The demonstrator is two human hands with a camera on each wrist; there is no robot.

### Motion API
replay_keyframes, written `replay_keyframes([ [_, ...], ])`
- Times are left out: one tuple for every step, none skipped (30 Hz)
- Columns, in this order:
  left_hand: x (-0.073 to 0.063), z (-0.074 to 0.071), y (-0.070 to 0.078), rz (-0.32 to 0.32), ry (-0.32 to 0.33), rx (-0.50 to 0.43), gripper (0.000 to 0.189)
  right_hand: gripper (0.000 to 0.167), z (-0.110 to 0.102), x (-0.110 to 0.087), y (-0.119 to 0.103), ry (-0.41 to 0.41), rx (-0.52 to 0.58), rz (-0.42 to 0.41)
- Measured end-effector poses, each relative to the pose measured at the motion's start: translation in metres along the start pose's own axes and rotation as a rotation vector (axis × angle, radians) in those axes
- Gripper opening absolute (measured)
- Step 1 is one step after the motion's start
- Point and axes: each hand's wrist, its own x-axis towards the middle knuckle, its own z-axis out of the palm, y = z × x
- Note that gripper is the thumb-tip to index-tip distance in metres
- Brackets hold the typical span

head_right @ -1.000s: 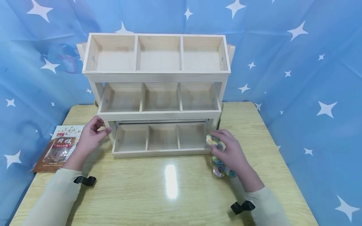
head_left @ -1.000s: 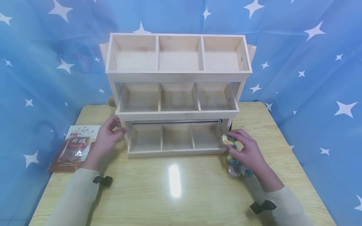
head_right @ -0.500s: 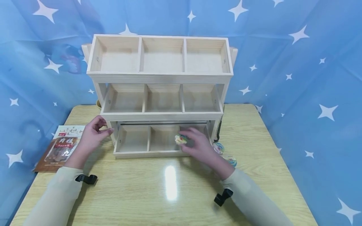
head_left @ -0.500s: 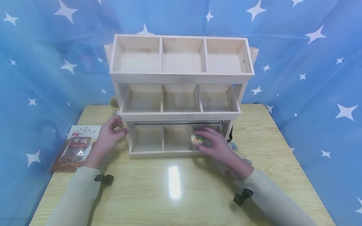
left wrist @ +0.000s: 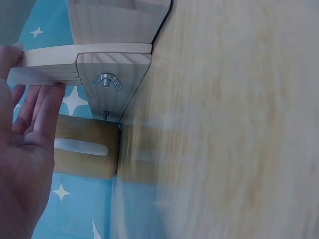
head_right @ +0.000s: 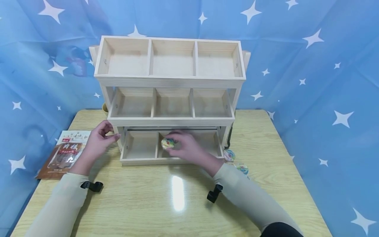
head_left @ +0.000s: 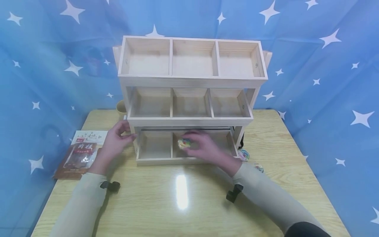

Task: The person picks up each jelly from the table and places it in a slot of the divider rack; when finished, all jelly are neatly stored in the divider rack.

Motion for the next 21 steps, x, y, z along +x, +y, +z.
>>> replay_keyframes([
  [0.000, 0.000, 0.000, -0.004, 0.000, 0.001, 0.057, 0.052, 0.002, 0.003, -0.001, -0.009, 0.005, 0.001],
  [0.000, 0.000, 0.000, -0.009, 0.000, 0.001, 0.057, 0.052, 0.004, 0.006, -0.002, -0.016, 0.011, 0.003],
  [0.000, 0.000, 0.001, -0.013, 0.000, 0.001, 0.057, 0.052, 0.006, 0.009, -0.003, -0.026, 0.018, 0.003],
  [0.000, 0.000, 0.001, -0.016, -0.001, -0.002, 0.057, 0.052, 0.008, 0.012, -0.005, -0.036, 0.032, 0.005],
  [0.000, 0.000, 0.001, -0.019, 0.000, -0.003, 0.057, 0.052, 0.010, 0.015, -0.006, -0.046, 0.050, 0.006],
  [0.000, 0.000, 0.001, -0.022, 0.000, -0.005, 0.057, 0.052, 0.012, 0.018, -0.008, -0.055, 0.061, 0.008],
  [0.000, 0.000, 0.000, -0.022, 0.000, -0.006, 0.057, 0.051, 0.014, 0.021, -0.009, -0.062, 0.067, 0.007],
  [0.000, 0.000, 0.000, -0.023, 0.001, -0.007, 0.056, 0.052, 0.016, 0.024, -0.010, -0.071, 0.074, 0.004],
  [0.000, 0.000, 0.000, -0.023, 0.002, -0.009, 0.056, 0.052, 0.019, 0.027, -0.010, -0.078, 0.073, -0.003],
  [0.000, -0.001, 0.000, -0.024, 0.002, -0.009, 0.055, 0.052, 0.021, 0.030, -0.010, -0.085, 0.077, -0.008],
  [0.000, -0.001, 0.000, -0.026, 0.001, -0.011, 0.055, 0.052, 0.024, 0.033, -0.010, -0.094, 0.067, -0.015],
  [0.001, -0.001, 0.000, -0.026, 0.000, -0.009, 0.054, 0.052, 0.027, 0.036, -0.010, -0.101, 0.048, -0.020],
  [0.001, 0.000, 0.000, -0.028, -0.001, -0.008, 0.053, 0.052, 0.030, 0.040, -0.010, -0.115, 0.036, -0.022],
  [0.001, -0.001, 0.000, -0.030, -0.002, -0.007, 0.053, 0.053, 0.033, 0.042, -0.011, -0.131, 0.026, -0.020],
  [0.001, -0.001, 0.000, -0.032, -0.002, -0.004, 0.052, 0.053, 0.036, 0.045, -0.011, -0.150, 0.016, -0.016],
  [0.001, -0.001, -0.001, -0.034, -0.002, -0.002, 0.052, 0.053, 0.039, 0.048, -0.012, -0.172, 0.011, -0.007],
  [0.001, -0.001, -0.001, -0.035, -0.002, -0.001, 0.052, 0.053, 0.042, 0.050, -0.013, -0.192, 0.004, 0.002],
  [0.001, -0.001, 0.000, -0.035, -0.002, 0.004, 0.051, 0.054, 0.045, 0.053, -0.014, -0.214, 0.004, 0.013],
  [0.001, -0.001, -0.001, -0.035, -0.001, 0.005, 0.051, 0.054, 0.047, 0.055, -0.015, -0.235, 0.011, 0.027],
  [0.001, -0.001, -0.001, -0.033, -0.001, 0.002, 0.051, 0.055, 0.050, 0.058, -0.016, -0.252, 0.023, 0.038],
  [0.002, -0.001, 0.000, -0.030, -0.002, -0.001, 0.050, 0.055, 0.053, 0.060, -0.017, -0.270, 0.036, 0.048],
])
